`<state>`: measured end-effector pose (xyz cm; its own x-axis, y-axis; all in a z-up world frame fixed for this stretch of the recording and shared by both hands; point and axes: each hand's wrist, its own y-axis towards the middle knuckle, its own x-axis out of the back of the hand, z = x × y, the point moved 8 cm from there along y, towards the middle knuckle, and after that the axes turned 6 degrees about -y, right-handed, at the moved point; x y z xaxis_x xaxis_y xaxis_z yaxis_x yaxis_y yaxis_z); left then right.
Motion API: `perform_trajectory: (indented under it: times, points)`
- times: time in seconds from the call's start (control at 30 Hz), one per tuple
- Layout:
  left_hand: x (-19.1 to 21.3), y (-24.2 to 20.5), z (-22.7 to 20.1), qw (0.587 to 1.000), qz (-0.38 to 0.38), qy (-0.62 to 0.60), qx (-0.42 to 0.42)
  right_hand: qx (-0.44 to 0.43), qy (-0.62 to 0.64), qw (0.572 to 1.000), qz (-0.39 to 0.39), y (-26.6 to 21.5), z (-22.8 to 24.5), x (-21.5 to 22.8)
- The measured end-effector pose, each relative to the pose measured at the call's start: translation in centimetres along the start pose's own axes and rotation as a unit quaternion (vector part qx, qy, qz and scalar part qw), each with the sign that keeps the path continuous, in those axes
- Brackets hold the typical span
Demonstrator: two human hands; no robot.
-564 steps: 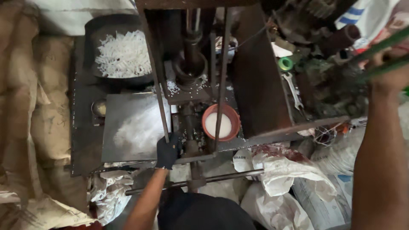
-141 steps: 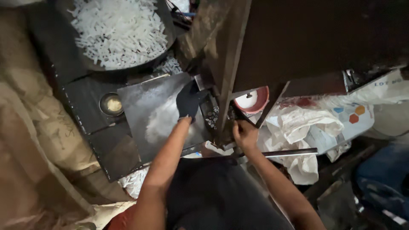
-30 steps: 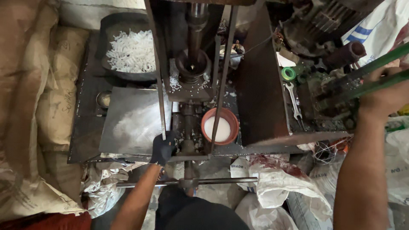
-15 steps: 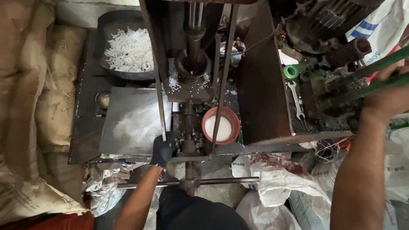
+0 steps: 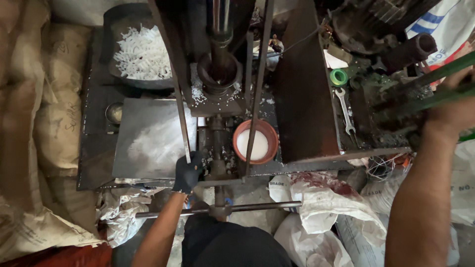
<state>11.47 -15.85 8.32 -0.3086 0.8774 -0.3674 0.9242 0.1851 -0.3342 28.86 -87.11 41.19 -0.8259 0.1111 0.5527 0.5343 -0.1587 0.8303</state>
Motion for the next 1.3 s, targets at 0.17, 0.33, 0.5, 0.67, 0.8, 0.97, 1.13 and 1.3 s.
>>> perform_trajectory:
  times: [0.17, 0.33, 0.5, 0.67, 0.8, 0.97, 1.13, 1.3]
  points:
    - [0.7, 0.3, 1.0, 1.0, -0.008, 0.006, 0.019, 0.094, -0.173, 0.98, 0.012, -1.2, -2.1, -2.3]
    - [0.6, 0.2, 1.1, 0.999, -0.016, -0.013, 0.029, 0.142, -0.211, 0.965, 0.059, -1.8, -3.1, -3.8]
    - [0.0, 0.2, -0.2, 0.999, -0.018, 0.021, 0.027, 0.126, -0.096, 0.985, 0.071, 1.6, 1.6, -0.7]
    - [-0.8, -0.4, -1.6, 0.995, -0.024, 0.092, 0.007, 0.133, 0.025, 0.976, 0.173, 4.5, 7.9, 6.7]
    - [-1.3, -0.8, -4.2, 0.975, -0.048, 0.215, -0.038, 0.147, -0.066, 0.983, 0.088, -1.3, 8.0, 16.5]
    - [-1.8, -1.9, -4.3, 0.983, -0.041, 0.178, -0.012, 0.071, -0.058, 0.992, -0.089, -5.9, 6.3, 18.8]
    - [1.3, -2.7, -4.2, 0.901, 0.097, 0.408, -0.11, 0.017, -0.06, 0.994, -0.09, -6.0, 3.8, 16.3]
    - [12.9, -7.0, 0.1, 0.578, 0.281, 0.765, -0.042, -0.033, 0.012, 0.996, -0.084, -7.6, 0.7, 13.0]
